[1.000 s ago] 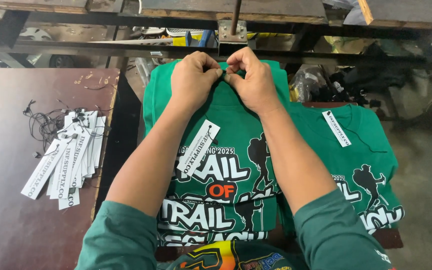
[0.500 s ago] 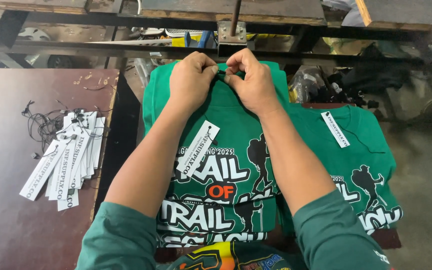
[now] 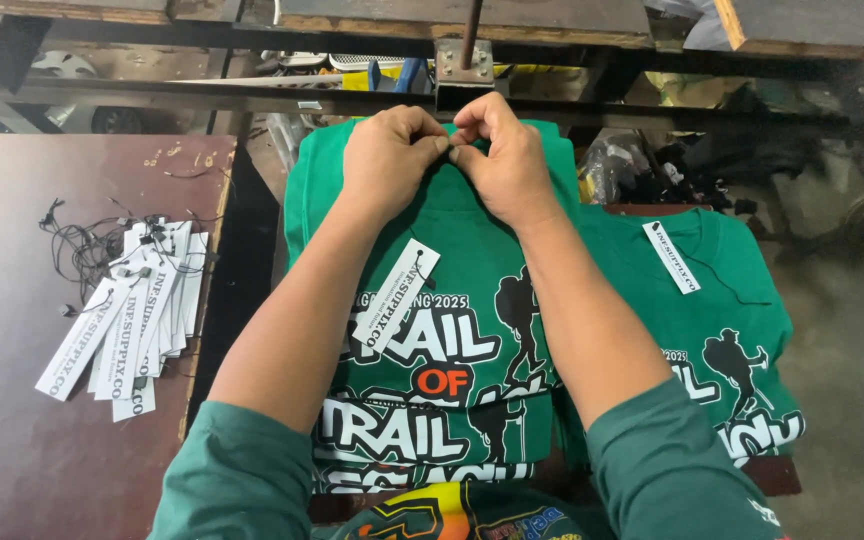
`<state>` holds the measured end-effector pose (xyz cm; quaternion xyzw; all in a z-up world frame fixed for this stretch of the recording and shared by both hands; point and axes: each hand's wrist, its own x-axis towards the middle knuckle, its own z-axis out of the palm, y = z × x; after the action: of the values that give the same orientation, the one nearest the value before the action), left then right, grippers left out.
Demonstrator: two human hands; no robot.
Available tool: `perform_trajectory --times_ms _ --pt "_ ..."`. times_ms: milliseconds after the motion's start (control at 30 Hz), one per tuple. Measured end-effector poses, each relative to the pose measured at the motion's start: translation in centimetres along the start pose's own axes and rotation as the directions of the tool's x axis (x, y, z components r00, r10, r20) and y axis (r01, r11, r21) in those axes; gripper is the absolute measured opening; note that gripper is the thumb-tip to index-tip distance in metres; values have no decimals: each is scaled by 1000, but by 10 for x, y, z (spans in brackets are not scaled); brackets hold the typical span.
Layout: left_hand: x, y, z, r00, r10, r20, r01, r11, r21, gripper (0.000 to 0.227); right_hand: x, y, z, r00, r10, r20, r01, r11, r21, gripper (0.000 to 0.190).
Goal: The person attaches white tags to a stack of green t-shirts using a black string. They pick up a tag, thread the string through the tag and the shirt's collar, and then tie it off. This process is repeated for multiple shirts.
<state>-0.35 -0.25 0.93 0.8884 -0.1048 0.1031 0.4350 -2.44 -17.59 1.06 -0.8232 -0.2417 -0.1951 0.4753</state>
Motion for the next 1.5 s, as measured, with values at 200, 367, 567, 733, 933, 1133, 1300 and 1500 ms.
perform_trajectory --times_ms 200,367,567,733,933,1133,1300,1500 --pt "4 -7 5 998 63 -32 -61 996 67 6 1 0 0 1000 17 -3 -17 999 -51 25" --pt "1 -8 7 997 75 -21 -73 991 113 7 -2 -2 0 999 33 4 -33 997 -76 24" --pt "0 -4 7 996 86 -11 -84 987 138 5 -1 -2 -2 1000 13 -10 -14 998 -67 23" --pt "0 -6 8 997 81 -12 -79 988 130 3 -2 -4 -2 1000 20 -11 -21 999 -36 23" --pt "-6 6 -5 1000 9 10 -9 998 60 18 -2 -5 -3 1000 -9 -27 9 1000 -13 21" --pt "-2 -6 -4 994 77 -75 -78 997 -17 12 -2 -8 -4 999 8 -33 -9 999 -38 20" --pt "5 -18 5 990 120 -77 -117 992 44 6 -2 -7 -3 1000 -8 -20 7 999 -36 21" --pt "0 -8 3 994 100 -34 -98 992 76 9 -1 -4 -2 999 17 -27 -18 999 -38 22"
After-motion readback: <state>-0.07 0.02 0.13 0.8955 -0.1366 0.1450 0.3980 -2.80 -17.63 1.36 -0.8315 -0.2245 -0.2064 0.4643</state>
